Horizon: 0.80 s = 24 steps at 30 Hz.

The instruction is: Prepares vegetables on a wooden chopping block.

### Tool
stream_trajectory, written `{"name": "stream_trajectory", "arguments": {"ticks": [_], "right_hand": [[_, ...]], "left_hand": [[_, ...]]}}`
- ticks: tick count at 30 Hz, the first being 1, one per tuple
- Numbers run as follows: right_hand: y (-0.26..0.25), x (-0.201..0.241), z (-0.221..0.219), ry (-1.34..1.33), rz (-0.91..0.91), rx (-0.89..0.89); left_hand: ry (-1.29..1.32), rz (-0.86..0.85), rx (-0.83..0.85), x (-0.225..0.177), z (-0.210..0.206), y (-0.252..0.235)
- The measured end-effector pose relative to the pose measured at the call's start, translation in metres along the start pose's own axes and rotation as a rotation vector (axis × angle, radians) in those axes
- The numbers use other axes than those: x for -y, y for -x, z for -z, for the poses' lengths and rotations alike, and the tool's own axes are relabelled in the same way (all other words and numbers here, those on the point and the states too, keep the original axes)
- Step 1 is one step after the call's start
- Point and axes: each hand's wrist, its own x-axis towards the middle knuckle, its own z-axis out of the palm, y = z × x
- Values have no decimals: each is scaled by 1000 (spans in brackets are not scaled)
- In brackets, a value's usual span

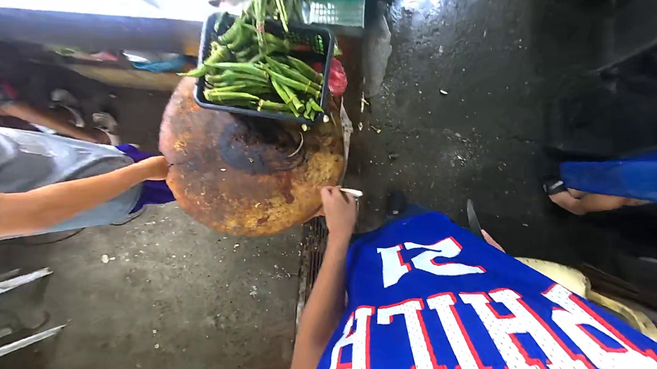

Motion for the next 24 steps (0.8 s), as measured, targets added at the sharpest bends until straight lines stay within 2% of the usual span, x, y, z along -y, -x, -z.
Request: {"name": "stream_trajectory", "arguments": {"ticks": [4,6,9,11,14,17,19,20,22,24], "right_hand": [[-22,26,38,-10,21,54],[-40,35,54,-1,16,95],[-62,50,76,39,29,131],[-70,58,85,60,42,133],[-81,63,87,179,66,117],[-90,63,84,530,138,67],[-87,64,77,442,147,114],[-86,65,74,344,137,142],[-92,65,71,387,142,135],[-88,71,66,426,138,134]], "left_hand": [[114,-48,145,-42,-32,2],[171,-3,183,-49,-41,4],[234,146,236,-33,-52,13],[237,253,225,1,-65,30],[160,412,126,63,-74,79],[136,638,7,101,-61,135],[198,707,-157,111,-53,154],[243,696,-272,110,-47,155],[301,617,-453,94,-24,140],[304,492,-528,78,13,102]]}}
